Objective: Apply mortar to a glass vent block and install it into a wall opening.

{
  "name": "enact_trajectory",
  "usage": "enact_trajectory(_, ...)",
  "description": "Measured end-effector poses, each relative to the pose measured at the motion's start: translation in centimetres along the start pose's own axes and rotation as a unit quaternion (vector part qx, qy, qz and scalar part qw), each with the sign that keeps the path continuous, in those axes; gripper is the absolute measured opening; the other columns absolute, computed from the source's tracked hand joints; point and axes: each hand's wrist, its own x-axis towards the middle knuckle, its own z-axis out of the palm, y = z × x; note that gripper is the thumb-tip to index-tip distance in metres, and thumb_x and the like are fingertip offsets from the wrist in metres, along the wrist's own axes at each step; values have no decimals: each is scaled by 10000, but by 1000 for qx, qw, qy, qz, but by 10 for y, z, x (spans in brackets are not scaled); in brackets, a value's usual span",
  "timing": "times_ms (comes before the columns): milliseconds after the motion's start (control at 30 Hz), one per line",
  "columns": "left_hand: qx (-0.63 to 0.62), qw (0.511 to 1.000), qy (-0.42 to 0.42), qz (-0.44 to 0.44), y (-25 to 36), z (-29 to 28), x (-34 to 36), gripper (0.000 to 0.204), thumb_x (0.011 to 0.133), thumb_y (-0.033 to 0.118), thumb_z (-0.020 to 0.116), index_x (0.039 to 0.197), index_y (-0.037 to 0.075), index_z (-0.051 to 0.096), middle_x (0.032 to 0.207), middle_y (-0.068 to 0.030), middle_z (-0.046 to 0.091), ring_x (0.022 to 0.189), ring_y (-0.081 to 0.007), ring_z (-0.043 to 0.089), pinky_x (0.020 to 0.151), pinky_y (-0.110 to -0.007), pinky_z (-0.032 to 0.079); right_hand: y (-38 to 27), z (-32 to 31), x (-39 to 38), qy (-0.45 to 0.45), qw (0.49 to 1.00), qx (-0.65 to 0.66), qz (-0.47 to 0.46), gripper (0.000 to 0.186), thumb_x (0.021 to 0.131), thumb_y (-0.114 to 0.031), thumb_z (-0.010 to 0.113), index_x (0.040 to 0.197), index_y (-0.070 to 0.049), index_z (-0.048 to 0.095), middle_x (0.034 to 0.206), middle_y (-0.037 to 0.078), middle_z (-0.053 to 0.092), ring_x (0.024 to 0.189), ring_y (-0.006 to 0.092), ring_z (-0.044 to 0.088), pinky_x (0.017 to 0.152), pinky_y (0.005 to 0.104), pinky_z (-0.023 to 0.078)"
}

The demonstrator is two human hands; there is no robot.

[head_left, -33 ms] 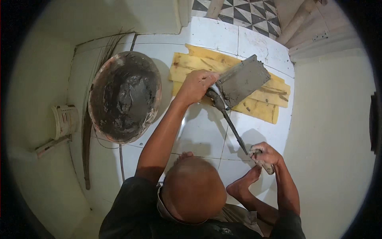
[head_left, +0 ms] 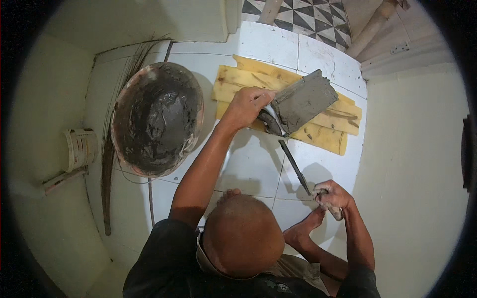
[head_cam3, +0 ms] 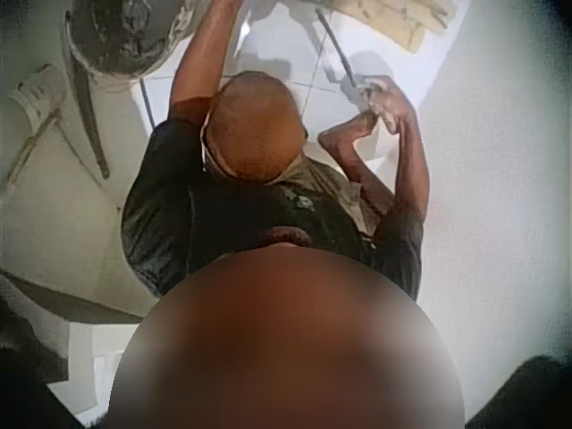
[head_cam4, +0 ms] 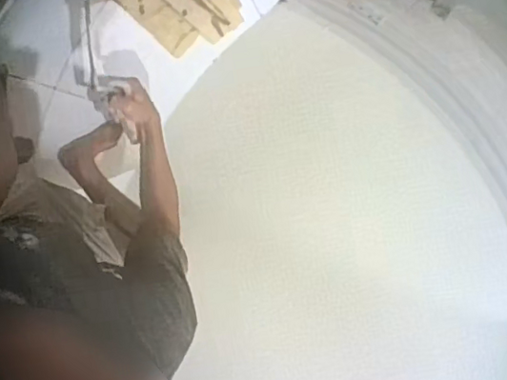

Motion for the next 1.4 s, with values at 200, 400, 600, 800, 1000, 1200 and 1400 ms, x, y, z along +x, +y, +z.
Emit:
enact_trajectory(200,-42,999,7,21,-12,2,4,384,915,335,599,1032,-16,700,892,-165,713,785,-193,643,759,-323,493,-36,25,17,0,998,-60,7,235,724,-45,587,931,59,626,737,77,607,541,148,564,507,278,472)
enact_trajectory(400,-23,999,29,28,-13,1,1,403,894,365,620,1027,-6,706,917,-193,709,847,-285,676,784,-358,499,-44,12,7,-4,1000,8,-24,194,698,-35,570,853,74,610,688,87,589,508,139,543,470,277,438)
enact_trajectory(600,-15,1000,-9,-2,-10,-7,4,398,882,380,636,1035,21,714,937,-192,707,873,-310,676,803,-373,499,-27,12,-18,16,997,-72,29,239,701,-55,573,884,84,638,761,112,637,585,165,590,517,294,471)
enact_trajectory(800,-35,999,-7,-7,-17,0,9,392,868,377,662,1054,36,716,974,-181,713,892,-298,681,816,-365,500,-43,22,70,-22,999,-44,6,285,713,-69,598,957,75,632,772,91,622,571,146,566,488,292,474)
enact_trajectory(1000,-5,1000,-6,-5,-14,3,12,398,874,415,642,1022,55,723,960,-190,704,897,-326,674,823,-390,500,-37,7,70,34,999,38,-13,251,725,-70,583,921,81,622,706,81,571,488,153,521,414,271,426)
enact_trajectory(1200,12,1000,8,8,-16,-3,6,385,901,397,615,1006,40,714,924,-195,697,880,-324,668,816,-388,501,-27,2,21,26,998,-25,51,243,702,-63,581,898,73,624,676,76,562,444,162,508,416,280,426)
enact_trajectory(1400,43,932,278,228,19,17,-53,298,925,286,588,1004,12,672,894,-196,666,852,-385,645,783,-439,509,-73,9,-40,26,975,-158,156,250,673,-11,581,907,57,637,692,84,604,544,160,570,489,291,468)
